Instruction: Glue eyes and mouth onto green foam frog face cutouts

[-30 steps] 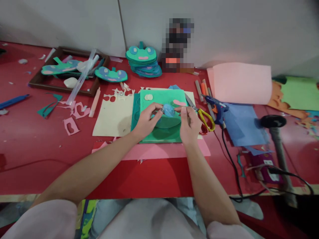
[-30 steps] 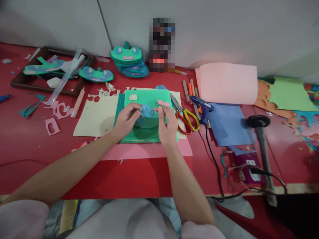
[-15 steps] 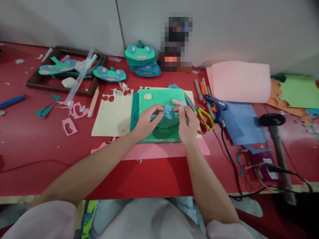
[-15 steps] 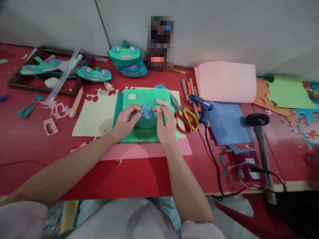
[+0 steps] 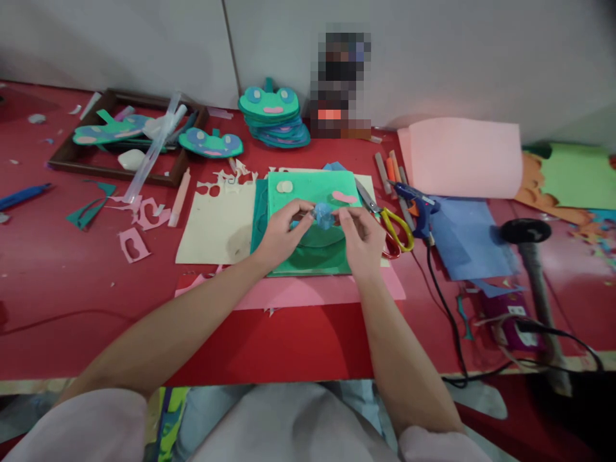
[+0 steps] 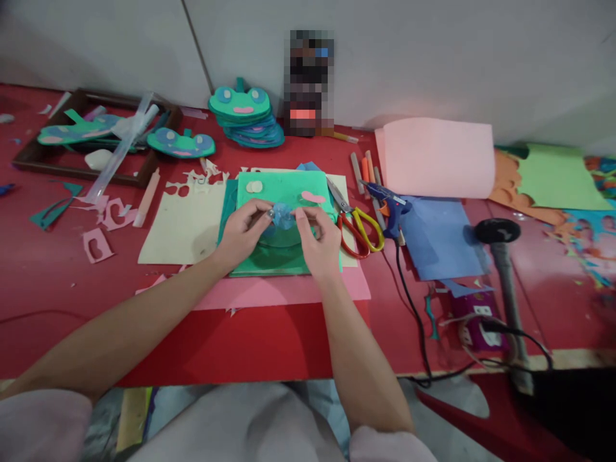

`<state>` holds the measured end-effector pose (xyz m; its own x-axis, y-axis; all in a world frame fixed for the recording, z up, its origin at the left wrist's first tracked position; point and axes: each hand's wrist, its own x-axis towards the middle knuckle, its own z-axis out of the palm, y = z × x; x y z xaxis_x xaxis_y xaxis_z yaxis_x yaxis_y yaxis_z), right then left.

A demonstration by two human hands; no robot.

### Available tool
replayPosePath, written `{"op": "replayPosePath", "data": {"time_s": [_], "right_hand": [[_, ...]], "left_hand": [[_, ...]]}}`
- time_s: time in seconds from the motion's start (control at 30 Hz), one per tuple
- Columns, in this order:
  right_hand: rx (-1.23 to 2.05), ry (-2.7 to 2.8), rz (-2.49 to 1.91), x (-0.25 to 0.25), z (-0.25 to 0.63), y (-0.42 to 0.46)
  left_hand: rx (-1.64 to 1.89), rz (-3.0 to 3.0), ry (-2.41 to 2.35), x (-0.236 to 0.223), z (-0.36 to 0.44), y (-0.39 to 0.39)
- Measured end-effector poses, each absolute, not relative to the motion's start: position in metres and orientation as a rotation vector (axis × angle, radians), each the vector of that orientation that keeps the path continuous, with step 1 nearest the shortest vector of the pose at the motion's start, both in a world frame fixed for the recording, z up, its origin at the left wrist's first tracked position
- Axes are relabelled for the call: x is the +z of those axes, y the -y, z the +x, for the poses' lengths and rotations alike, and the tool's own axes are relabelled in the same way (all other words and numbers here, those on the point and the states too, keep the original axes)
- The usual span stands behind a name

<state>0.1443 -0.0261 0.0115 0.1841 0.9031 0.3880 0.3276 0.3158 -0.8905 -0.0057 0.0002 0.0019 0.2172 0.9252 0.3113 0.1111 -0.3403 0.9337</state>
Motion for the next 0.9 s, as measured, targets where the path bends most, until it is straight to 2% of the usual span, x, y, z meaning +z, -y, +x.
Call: {"op": "replayPosePath", "data": {"time_s": [0.37,0.9], "right_hand": [[0.786,1.371,-1.172,0.0039,0.1440,0.0226],[0.861,1.283,-1.186,0.0093,0.1431,0.0244]], "left_hand": [[1.231,1.672,-0.961,0.0033,-0.0060,0.0003],[1.238,1.710,-0.926,-0.0003,-0.0058,-0.0005]]}}
